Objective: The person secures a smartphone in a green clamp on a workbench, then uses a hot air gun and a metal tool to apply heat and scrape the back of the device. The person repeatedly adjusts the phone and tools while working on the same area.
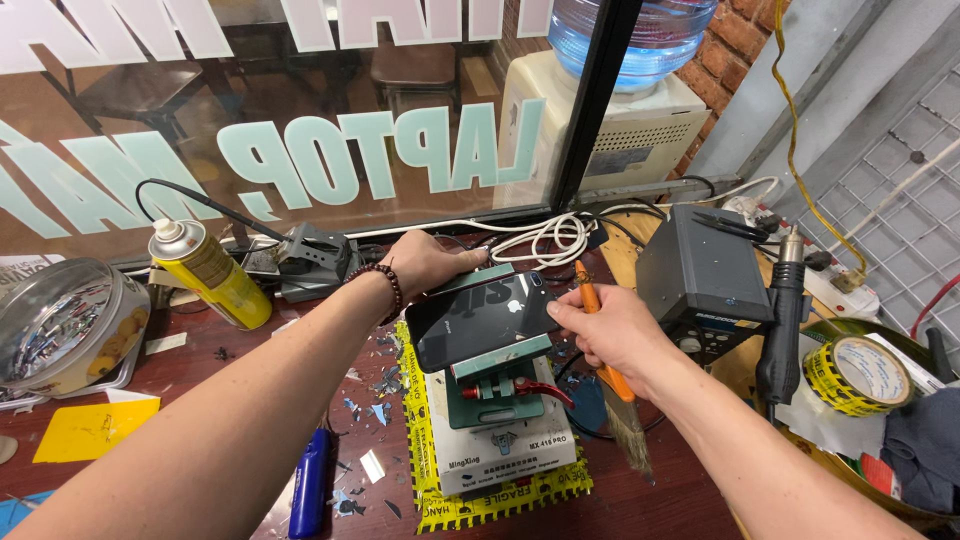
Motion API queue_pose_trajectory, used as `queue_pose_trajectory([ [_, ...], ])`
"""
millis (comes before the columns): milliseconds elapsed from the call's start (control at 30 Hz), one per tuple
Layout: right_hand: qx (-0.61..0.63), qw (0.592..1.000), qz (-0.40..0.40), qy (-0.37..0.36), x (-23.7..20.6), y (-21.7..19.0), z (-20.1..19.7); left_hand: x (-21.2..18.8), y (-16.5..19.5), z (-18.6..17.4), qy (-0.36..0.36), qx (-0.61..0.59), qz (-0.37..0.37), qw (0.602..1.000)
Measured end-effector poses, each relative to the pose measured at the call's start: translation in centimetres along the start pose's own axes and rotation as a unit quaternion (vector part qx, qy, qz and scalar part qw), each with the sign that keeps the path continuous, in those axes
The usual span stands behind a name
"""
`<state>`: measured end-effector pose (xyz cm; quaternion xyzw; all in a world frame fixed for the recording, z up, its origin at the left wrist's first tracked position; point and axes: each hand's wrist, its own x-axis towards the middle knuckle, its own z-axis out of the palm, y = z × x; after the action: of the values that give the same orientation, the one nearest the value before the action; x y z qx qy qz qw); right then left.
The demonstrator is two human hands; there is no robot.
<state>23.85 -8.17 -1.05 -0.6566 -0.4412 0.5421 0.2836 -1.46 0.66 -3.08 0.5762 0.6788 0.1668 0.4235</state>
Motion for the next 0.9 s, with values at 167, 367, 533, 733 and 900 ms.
queue_pose_trajectory([
  [167,-0.043,0.999,0.013,0.005,0.5,1.8,-1.6,-0.6,1.0,0.3,0.009,-0.076,-0.027,0.997],
  [367,0.022,0.997,0.037,0.071,1.1,4.3,-6.9,0.4,0.2,0.5,-0.01,-0.119,-0.022,0.993],
  [533,0.038,0.967,-0.169,0.188,0.3,0.7,-13.8,0.7,-1.0,0.1,-0.094,-0.212,-0.024,0.973],
  [733,-0.413,0.771,-0.352,0.333,-0.3,0.2,-17.2,-0.2,-0.7,0.4,-0.008,-0.085,0.001,0.996],
  [900,-0.46,0.737,-0.425,0.253,2.1,5.8,-15.8,-0.7,-0.5,0.5,0.018,-0.072,0.011,0.997],
])
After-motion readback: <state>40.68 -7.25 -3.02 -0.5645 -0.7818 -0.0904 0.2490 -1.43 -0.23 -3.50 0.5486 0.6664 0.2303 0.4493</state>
